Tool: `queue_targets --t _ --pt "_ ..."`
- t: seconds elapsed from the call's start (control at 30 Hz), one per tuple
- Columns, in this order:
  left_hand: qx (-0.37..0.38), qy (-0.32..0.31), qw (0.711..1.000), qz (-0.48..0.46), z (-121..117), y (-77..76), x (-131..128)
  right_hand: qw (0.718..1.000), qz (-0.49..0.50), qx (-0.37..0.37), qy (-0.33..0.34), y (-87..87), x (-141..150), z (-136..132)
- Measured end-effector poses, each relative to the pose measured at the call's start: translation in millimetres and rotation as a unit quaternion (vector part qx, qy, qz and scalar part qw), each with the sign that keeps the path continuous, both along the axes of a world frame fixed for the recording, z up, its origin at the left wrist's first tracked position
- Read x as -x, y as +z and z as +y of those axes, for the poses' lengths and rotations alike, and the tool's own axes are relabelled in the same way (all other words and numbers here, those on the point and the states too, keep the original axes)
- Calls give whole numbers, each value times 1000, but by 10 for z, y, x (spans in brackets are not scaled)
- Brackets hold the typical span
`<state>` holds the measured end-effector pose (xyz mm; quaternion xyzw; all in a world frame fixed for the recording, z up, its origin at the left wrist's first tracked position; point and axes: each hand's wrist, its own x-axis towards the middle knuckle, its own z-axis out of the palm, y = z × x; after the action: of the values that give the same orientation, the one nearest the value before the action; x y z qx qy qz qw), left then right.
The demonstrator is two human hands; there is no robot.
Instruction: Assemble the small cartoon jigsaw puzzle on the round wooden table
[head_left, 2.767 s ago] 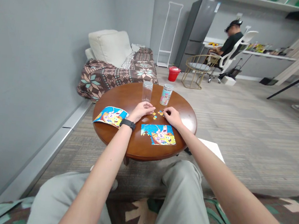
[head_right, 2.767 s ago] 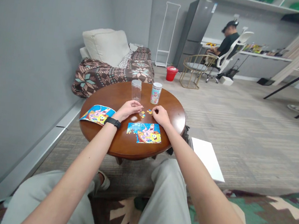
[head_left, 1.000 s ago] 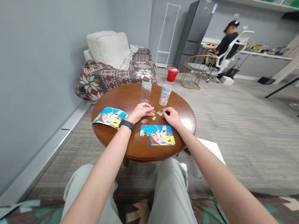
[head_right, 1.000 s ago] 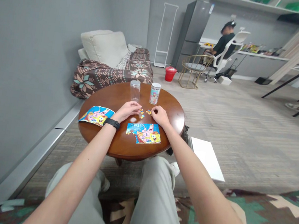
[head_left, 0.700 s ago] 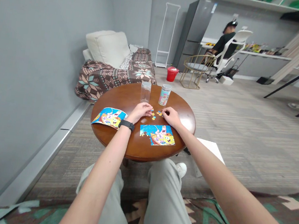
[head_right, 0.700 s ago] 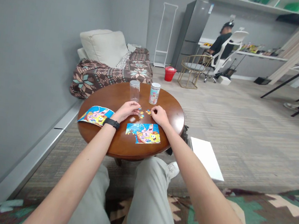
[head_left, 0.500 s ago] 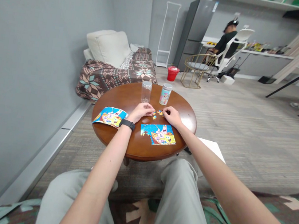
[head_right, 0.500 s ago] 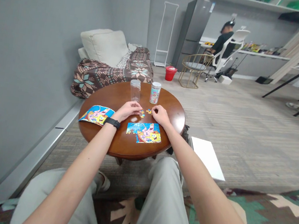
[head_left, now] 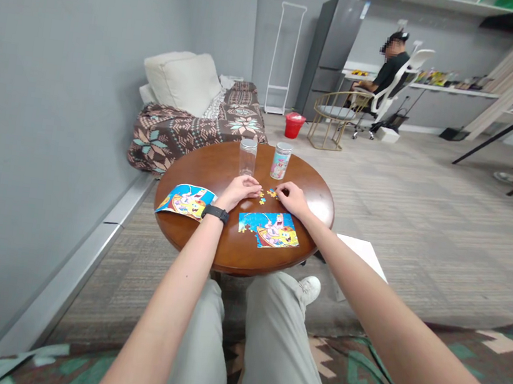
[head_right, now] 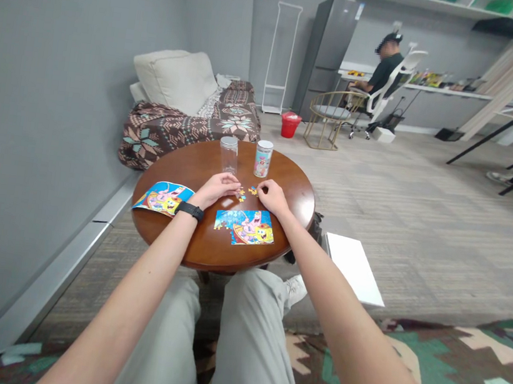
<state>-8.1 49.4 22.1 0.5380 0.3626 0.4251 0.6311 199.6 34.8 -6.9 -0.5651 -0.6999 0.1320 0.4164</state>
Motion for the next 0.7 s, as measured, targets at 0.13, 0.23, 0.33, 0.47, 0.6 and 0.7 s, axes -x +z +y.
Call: queue_targets --t 0.13,0.23,0.33,0.47,0.6,0.7 --pt "-4 -4 1000 -2 15 -27 14 1000 0 0 -2 -6 -2 12" --pt "-11 -7 1000 5 12 -23 22 1000 1 1 -5 -13 -3 18" --pt "-9 -7 1000 -5 3 -3 16 1000 0 1 -3 -15 -3 17" --pt "6 11 1000 -3 5 17 -3 1000 -4 -1 -1 -8 -2 13" --pt "-16 15 1000 6 15 7 4 1000 -5 3 -2 2 1 13" --pt "-42 -3 999 18 8 -1 18 1000 -4 6 -4 2 1 12"
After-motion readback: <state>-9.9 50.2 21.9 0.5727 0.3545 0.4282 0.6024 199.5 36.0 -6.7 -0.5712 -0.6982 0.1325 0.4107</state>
